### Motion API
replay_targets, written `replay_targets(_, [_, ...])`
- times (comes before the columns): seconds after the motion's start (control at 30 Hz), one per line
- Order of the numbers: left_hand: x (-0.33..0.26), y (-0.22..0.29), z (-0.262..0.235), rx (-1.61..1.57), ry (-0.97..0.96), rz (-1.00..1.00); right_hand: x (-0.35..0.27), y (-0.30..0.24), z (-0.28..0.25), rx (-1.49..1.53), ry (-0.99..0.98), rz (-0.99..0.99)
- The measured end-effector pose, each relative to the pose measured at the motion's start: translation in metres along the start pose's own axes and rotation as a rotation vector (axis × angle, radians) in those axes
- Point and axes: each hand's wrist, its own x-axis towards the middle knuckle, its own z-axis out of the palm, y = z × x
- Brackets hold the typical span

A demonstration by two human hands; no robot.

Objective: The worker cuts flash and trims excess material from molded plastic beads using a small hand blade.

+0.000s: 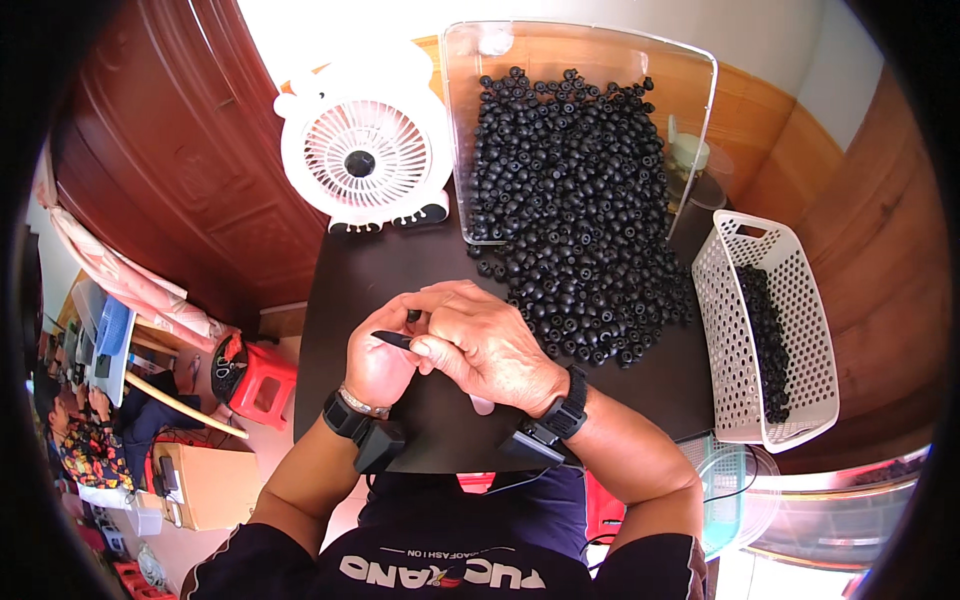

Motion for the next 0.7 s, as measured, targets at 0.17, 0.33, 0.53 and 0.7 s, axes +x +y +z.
replay_targets(0.17, [0.004,0.003,-0.01,-0.054,-0.017,-0.013,0.0,0.0,-0.002,0.065,-0.015,0.049])
replay_targets(0.33, [0.006,0.017,-0.004,-0.02,0.123,0.145,-0.007,0.015,-0.01,0.086,0.172,0.234])
replay_targets(0.53, [-0.003,0.006,0.072,0.482,0.043,0.502,-0.016,0.061,-0.015,0.564,0.367,0.677])
replay_targets(0.7, [0.034,-0.012,0.187,0.893,-0.355,0.498,-0.011,0.041,-0.017,0.782,0.421,0.698])
